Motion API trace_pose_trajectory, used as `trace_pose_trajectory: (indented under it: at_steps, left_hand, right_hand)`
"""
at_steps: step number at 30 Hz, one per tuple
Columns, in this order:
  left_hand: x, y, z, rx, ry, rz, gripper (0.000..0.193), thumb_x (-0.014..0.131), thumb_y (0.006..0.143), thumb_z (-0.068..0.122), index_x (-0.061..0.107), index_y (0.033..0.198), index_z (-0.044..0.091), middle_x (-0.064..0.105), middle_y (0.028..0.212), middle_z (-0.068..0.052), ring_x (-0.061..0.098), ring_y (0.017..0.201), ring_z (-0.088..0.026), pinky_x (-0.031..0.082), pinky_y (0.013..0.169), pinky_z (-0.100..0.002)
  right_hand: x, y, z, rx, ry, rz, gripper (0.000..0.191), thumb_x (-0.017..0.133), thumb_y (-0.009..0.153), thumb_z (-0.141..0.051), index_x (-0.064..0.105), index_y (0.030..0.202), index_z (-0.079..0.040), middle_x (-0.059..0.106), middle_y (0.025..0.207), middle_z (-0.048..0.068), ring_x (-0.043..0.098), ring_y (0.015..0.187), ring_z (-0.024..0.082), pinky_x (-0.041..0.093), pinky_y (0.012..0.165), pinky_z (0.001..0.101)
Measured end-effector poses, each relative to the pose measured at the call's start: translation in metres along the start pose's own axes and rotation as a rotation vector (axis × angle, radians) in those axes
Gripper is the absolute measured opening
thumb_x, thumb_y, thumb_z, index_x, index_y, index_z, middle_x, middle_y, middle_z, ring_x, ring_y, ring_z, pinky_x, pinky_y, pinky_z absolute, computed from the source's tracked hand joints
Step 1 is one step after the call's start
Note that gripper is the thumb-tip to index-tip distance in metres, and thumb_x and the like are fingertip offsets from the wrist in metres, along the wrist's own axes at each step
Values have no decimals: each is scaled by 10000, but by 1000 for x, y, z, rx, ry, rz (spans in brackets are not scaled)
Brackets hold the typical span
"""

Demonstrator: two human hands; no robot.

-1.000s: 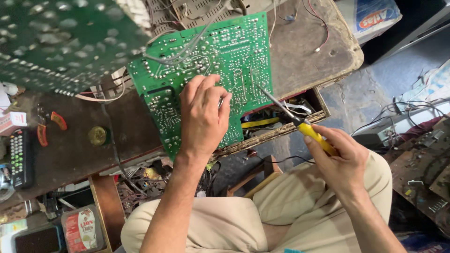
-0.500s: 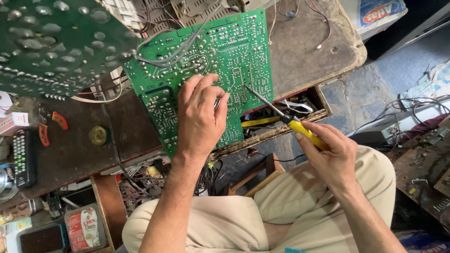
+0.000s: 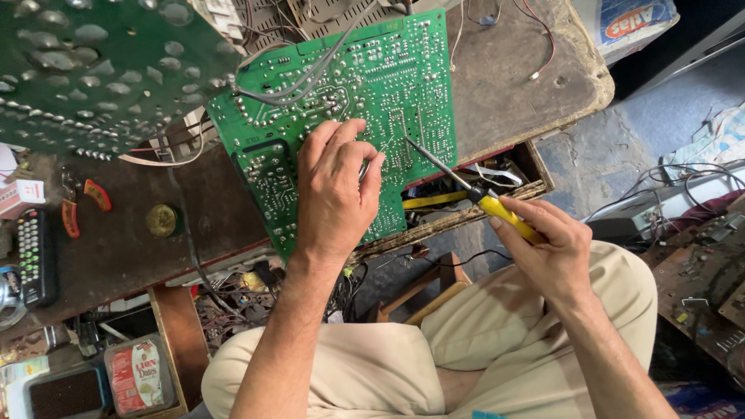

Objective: The person sits cross-legged on the floor and solders a green circuit board using a soldering iron and solder wire. They repeatedly heat solder joints and feed solder to secure connections across the board surface.

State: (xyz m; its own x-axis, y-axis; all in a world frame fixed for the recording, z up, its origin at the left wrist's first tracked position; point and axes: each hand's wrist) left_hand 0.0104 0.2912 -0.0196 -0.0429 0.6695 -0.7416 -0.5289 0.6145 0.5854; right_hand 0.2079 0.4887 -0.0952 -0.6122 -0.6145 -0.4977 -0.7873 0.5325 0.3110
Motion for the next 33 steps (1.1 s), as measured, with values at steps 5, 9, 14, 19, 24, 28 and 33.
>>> trace_pose_trajectory:
  at_steps: [5, 9, 14, 19, 24, 28, 33]
  left_hand:
    - [1, 0, 0, -2, -5, 8, 198, 778, 941, 62, 600, 1029, 48, 677, 1295, -133, 572, 1266, -357, 437, 1105, -485]
    - [2, 0, 0, -6, -5, 1, 193, 775, 951, 61, 601, 1033, 45, 675, 1302, -136, 571, 1281, -352, 436, 1116, -480]
    - [3, -1, 0, -8, -6, 8, 197, 780, 944, 59, 602, 1027, 44, 679, 1299, -138, 571, 1279, -351, 439, 1115, -477]
    - [1, -2, 0, -8, -13, 10, 205, 782, 937, 49, 600, 1031, 39, 678, 1305, -138, 575, 1278, -355, 447, 1112, -476]
    - [0, 0, -1, 4, -8, 2, 210, 785, 927, 40, 603, 1032, 37, 679, 1302, -140, 577, 1270, -362, 450, 1102, -477]
    - [1, -1, 0, 0, -2, 8, 206, 785, 926, 45, 603, 1022, 43, 681, 1296, -136, 579, 1268, -363, 447, 1099, -478]
    - [-1, -1, 2, -6, -4, 1, 198, 778, 933, 42, 604, 1027, 36, 681, 1300, -137, 574, 1275, -364, 444, 1110, -481]
  right_hand:
    - [0, 1, 8, 17, 38, -36, 289, 828, 874, -94, 763, 1151, -46, 749, 966, 61, 663, 764, 90, 505, 655, 230]
    - [0, 4, 11, 82, 76, -77, 293, 829, 868, -92, 769, 1152, -55, 759, 949, 50, 642, 727, 83, 488, 604, 226]
    - [-1, 2, 1, -20, 8, -16, 299, 824, 879, -89, 758, 1167, -46, 750, 994, 75, 682, 776, 90, 528, 649, 234]
    - [3, -13, -21, -13, -63, 68, 287, 814, 908, -79, 755, 1186, -36, 752, 1050, 105, 692, 784, 109, 539, 647, 242]
    - [-13, -18, -31, -12, -88, 178, 300, 802, 939, -75, 729, 1219, 6, 738, 1105, 136, 696, 879, 122, 551, 716, 243]
    - [-40, -18, -31, 74, -44, 206, 266, 800, 1000, -88, 725, 1239, -1, 745, 1046, 108, 675, 814, 97, 532, 716, 237]
    - [-58, -14, -32, 36, -13, 340, 263, 770, 1074, -126, 694, 1311, -42, 734, 1118, 80, 708, 903, 66, 574, 770, 205]
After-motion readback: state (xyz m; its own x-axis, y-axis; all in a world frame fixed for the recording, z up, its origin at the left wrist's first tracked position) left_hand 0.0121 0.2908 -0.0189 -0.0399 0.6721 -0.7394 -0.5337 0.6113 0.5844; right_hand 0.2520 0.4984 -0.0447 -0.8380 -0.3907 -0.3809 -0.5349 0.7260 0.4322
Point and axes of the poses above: each hand's wrist, its own y-axis towards the middle knuckle, its own x-axis out of the palm, z = x × y
